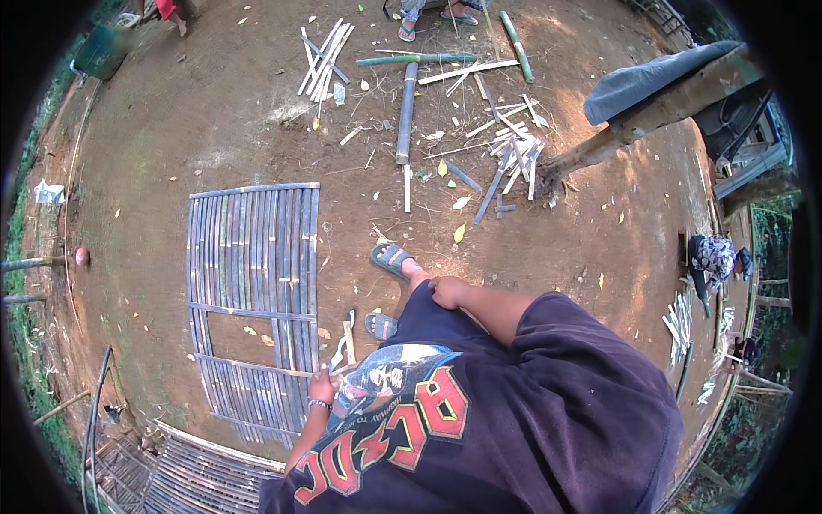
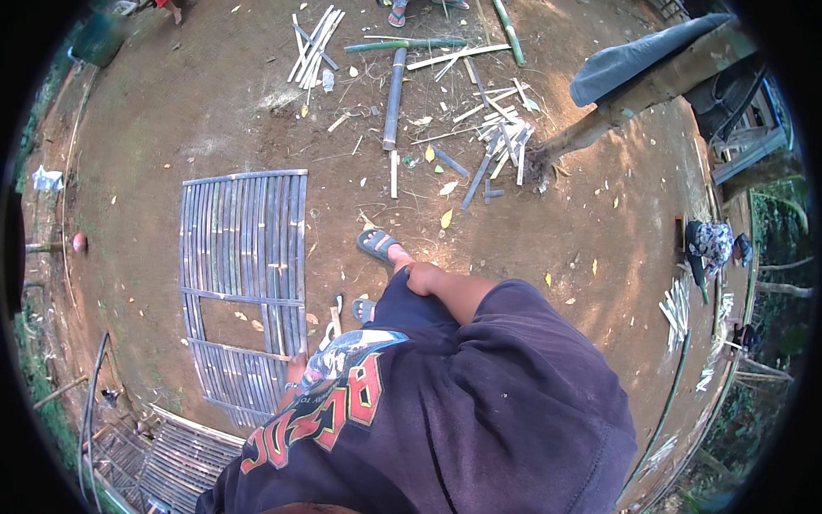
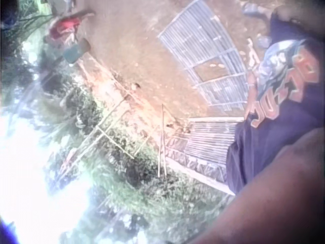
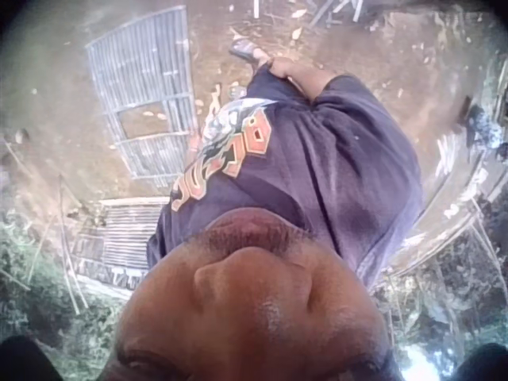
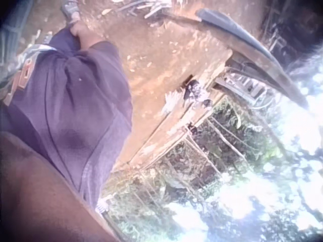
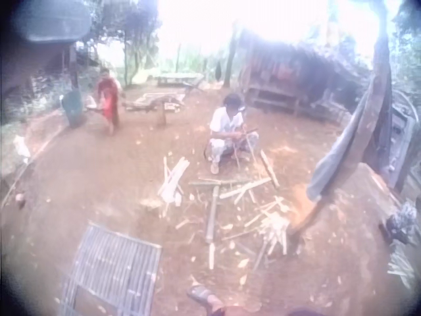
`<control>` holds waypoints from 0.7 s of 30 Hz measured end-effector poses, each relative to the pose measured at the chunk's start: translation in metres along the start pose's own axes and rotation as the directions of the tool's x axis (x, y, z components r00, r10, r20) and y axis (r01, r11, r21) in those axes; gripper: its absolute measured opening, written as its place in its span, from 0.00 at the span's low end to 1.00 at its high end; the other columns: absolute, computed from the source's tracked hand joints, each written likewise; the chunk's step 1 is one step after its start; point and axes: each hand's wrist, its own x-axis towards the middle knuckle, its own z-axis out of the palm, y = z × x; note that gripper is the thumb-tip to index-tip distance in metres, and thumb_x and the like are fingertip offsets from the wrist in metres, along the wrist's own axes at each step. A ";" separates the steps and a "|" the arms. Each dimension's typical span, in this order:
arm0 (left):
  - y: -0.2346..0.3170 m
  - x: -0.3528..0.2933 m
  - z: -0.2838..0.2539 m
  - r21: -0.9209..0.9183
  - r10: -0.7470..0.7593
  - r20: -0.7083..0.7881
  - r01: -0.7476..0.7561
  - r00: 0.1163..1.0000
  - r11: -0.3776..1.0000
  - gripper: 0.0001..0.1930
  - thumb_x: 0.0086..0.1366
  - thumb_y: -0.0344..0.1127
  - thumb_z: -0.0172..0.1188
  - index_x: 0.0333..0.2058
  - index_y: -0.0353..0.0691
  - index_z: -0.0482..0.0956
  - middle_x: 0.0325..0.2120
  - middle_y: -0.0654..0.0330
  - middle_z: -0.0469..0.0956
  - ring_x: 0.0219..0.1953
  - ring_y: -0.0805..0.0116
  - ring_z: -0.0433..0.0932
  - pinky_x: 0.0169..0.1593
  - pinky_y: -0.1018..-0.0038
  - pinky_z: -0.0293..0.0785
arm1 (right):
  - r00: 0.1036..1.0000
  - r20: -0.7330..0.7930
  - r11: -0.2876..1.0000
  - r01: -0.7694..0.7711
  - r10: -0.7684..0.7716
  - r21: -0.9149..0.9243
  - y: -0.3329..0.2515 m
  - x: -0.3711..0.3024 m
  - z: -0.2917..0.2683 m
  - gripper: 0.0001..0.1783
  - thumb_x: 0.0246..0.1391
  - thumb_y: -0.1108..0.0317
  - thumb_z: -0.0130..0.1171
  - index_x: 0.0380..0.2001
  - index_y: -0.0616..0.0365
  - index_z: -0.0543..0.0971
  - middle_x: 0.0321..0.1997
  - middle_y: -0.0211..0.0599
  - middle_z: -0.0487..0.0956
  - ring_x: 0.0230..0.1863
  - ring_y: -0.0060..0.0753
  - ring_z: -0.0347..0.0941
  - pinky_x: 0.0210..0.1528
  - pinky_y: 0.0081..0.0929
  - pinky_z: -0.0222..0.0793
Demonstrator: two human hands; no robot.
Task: The person uses a hammer to drive nails into a wooden slat frame, securing the slats to the side rails. They repeatedly hammer the nails, flip the frame to check alignment, and continue hammering until the frame is assembled. The person then places the finished frame onto a stack of similar frames.
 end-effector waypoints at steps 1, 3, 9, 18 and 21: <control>-0.016 -0.019 0.006 0.003 -0.096 0.030 0.095 0.995 0.995 0.17 0.71 0.47 0.54 0.49 0.42 0.78 0.33 0.46 0.83 0.34 0.43 0.82 0.41 0.50 0.77 | 1.000 0.005 0.999 0.011 -0.011 -0.044 -0.004 0.002 -0.001 0.30 0.54 0.62 0.54 0.62 0.54 0.77 0.58 0.53 0.80 0.59 0.53 0.77 0.63 0.40 0.71; -0.049 -0.039 0.018 0.033 -0.222 0.083 0.220 0.972 0.975 0.18 0.70 0.49 0.56 0.48 0.43 0.79 0.33 0.47 0.83 0.33 0.43 0.82 0.41 0.50 0.77 | 1.000 0.017 0.992 0.023 -0.021 -0.123 -0.005 0.011 0.003 0.31 0.53 0.62 0.54 0.62 0.54 0.76 0.58 0.53 0.80 0.58 0.53 0.78 0.62 0.41 0.71; -0.002 0.002 -0.043 -0.332 -0.273 -0.012 0.254 0.962 0.908 0.22 0.71 0.51 0.57 0.37 0.34 0.82 0.33 0.50 0.83 0.35 0.55 0.81 0.41 0.59 0.74 | 0.984 -0.100 0.979 0.131 -0.148 -0.157 -0.037 0.025 -0.001 0.31 0.54 0.61 0.54 0.63 0.58 0.74 0.57 0.55 0.80 0.59 0.54 0.77 0.62 0.42 0.72; 0.379 0.033 -0.273 -0.362 0.679 -0.017 -0.637 0.734 0.680 0.17 0.70 0.38 0.59 0.52 0.35 0.82 0.50 0.49 0.82 0.56 0.55 0.79 0.62 0.65 0.71 | 0.970 -0.004 0.921 0.231 -0.245 -0.313 -0.081 0.071 0.024 0.30 0.58 0.60 0.55 0.64 0.53 0.73 0.62 0.50 0.78 0.62 0.52 0.75 0.64 0.43 0.70; 0.439 0.032 -0.254 -0.459 0.857 0.003 -0.761 0.515 0.458 0.17 0.70 0.38 0.60 0.51 0.33 0.82 0.51 0.48 0.82 0.57 0.54 0.79 0.62 0.64 0.71 | 0.976 0.016 0.935 0.211 -0.216 -0.284 -0.064 0.065 0.028 0.28 0.58 0.61 0.56 0.62 0.53 0.75 0.61 0.49 0.78 0.61 0.51 0.75 0.63 0.43 0.71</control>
